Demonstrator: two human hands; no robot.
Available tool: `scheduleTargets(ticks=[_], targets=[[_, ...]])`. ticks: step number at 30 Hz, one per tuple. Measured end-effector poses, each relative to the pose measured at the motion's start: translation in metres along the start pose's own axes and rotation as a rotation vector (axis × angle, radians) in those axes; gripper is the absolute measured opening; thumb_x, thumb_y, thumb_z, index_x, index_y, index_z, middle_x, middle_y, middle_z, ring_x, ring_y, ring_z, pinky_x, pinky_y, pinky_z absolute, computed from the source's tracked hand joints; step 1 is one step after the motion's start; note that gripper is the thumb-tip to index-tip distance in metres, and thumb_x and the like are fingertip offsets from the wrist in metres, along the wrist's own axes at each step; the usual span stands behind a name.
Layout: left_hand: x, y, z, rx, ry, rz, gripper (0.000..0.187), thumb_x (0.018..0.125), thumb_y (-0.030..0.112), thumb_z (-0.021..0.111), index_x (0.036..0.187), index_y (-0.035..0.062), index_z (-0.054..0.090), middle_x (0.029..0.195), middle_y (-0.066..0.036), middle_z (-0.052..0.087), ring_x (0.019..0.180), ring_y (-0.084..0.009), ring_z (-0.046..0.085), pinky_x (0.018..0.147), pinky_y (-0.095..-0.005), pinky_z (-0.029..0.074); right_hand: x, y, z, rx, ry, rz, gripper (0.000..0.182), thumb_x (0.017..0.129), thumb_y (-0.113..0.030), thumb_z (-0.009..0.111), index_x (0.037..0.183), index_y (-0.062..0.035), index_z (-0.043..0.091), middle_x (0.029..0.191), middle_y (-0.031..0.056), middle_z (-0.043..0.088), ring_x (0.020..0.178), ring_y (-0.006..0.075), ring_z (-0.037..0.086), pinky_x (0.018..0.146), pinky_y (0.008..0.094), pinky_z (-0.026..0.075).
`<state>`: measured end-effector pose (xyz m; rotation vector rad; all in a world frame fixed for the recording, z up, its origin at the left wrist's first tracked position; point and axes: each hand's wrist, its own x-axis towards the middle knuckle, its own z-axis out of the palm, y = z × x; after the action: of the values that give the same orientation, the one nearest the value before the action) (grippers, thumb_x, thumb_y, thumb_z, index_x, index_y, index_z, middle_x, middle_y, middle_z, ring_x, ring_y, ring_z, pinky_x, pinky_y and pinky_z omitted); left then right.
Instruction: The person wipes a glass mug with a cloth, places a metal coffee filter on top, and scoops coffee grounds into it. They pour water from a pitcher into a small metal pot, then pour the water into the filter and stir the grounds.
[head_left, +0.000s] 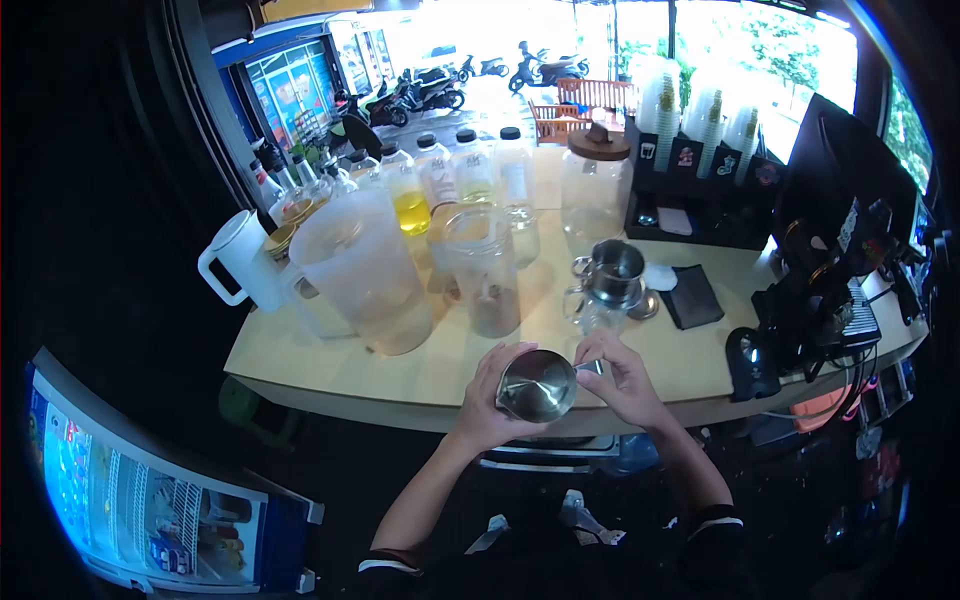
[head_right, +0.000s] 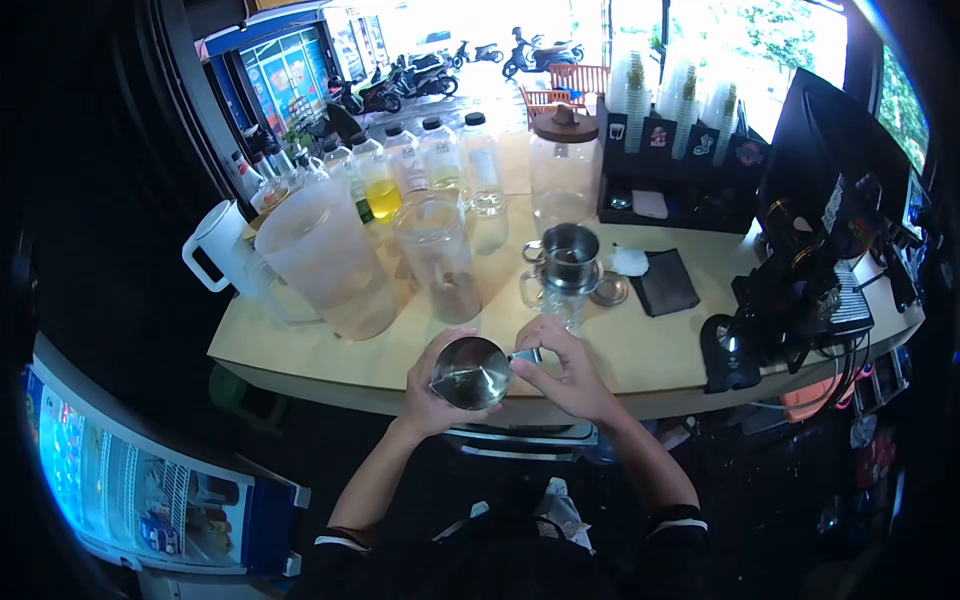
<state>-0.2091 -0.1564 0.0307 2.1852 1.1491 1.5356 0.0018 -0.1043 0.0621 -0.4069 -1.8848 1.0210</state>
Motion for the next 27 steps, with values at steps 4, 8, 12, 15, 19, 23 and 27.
scheduleTargets(ticks=[4, 8, 12, 15, 19, 23, 27], targets=[[-0.026, -0.013, -0.025, -0.138, -0.064, -0.136, 0.089, 0.052, 0.026, 0.085, 0.129, 0.0077, 0.044, 0.123, -0.008, 0.055, 0.114, -0.0298, 0.053, 0.107, -0.0473, 0.031, -0.016, -0.002, 0.041, 0.195, -0.017, 0.302, 0.011, 0.090, -0.012, 0.057, 0.084, -0.0026, 0.055, 0.079, 0.0006, 0.051, 0.076, 0.0081, 0.046, 0.071, 0.0246, 0.036], [-0.047, -0.024, -0.018, -0.271, -0.179, -0.189, 0.090, 0.052, 0.025, 0.085, 0.130, 0.0063, 0.043, 0.122, -0.011, 0.055, 0.114, -0.0299, 0.053, 0.105, -0.0447, 0.034, -0.049, 0.002, 0.053, 0.315, 0.062, 0.463, 0.016, 0.093, -0.017, 0.055, 0.084, -0.0046, 0.055, 0.072, -0.0057, 0.047, 0.065, 0.0022, 0.040, 0.059, 0.0202, 0.033], [-0.074, -0.022, 0.007, -0.453, -0.285, -0.263, 0.092, 0.052, 0.025, 0.085, 0.131, 0.0065, 0.043, 0.124, -0.015, 0.054, 0.115, -0.0289, 0.053, 0.098, -0.0402, 0.041, -0.093, -0.020, 0.056, 0.432, 0.090, 0.636, 0.019, 0.093, -0.022, 0.056, 0.082, -0.0067, 0.053, 0.067, -0.0076, 0.044, 0.060, 0.0015, 0.037, 0.054, 0.0193, 0.030], [-0.095, -0.011, 0.021, -0.393, -0.340, -0.196, 0.093, 0.053, 0.025, 0.085, 0.133, 0.0074, 0.042, 0.124, -0.015, 0.054, 0.117, -0.0287, 0.052, 0.099, -0.0401, 0.041, -0.132, -0.025, 0.058, 0.432, 0.114, 0.684, 0.021, 0.093, -0.023, 0.056, 0.080, -0.0075, 0.053, 0.066, -0.0071, 0.044, 0.059, 0.0021, 0.038, 0.054, 0.0193, 0.031], [-0.127, -0.004, 0.042, -0.391, -0.353, -0.278, 0.094, 0.057, 0.023, 0.084, 0.135, 0.0044, 0.037, 0.128, -0.015, 0.052, 0.119, -0.0270, 0.050, 0.102, -0.0394, 0.036, -0.187, -0.014, 0.058, 0.534, 0.198, 0.778, 0.023, 0.093, -0.024, 0.055, 0.076, -0.0092, 0.051, 0.066, -0.0063, 0.045, 0.059, 0.0027, 0.038, 0.054, 0.0196, 0.031], [-0.184, -0.025, 0.070, -0.498, -0.342, -0.502, 0.080, 0.068, 0.017, 0.079, 0.134, 0.0040, 0.038, 0.127, -0.017, 0.051, 0.119, -0.0271, 0.050, 0.100, -0.0394, 0.038, -0.246, 0.009, 0.064, 0.541, 0.323, 0.882, 0.020, 0.093, -0.022, 0.055, 0.077, -0.0101, 0.051, 0.067, -0.0069, 0.044, 0.060, 0.0026, 0.038, 0.054, 0.0195, 0.030], [-0.234, -0.066, 0.097, -0.240, -0.390, -0.643, 0.058, 0.077, 0.018, 0.072, 0.127, 0.0038, 0.045, 0.123, -0.015, 0.052, 0.110, -0.0270, 0.054, 0.094, -0.0381, 0.043, -0.287, 0.062, 0.062, 0.221, 0.284, 0.956, 0.021, 0.093, -0.024, 0.055, 0.079, -0.0074, 0.055, 0.068, -0.0048, 0.046, 0.065, 0.0036, 0.041, 0.057, 0.0221, 0.033]])
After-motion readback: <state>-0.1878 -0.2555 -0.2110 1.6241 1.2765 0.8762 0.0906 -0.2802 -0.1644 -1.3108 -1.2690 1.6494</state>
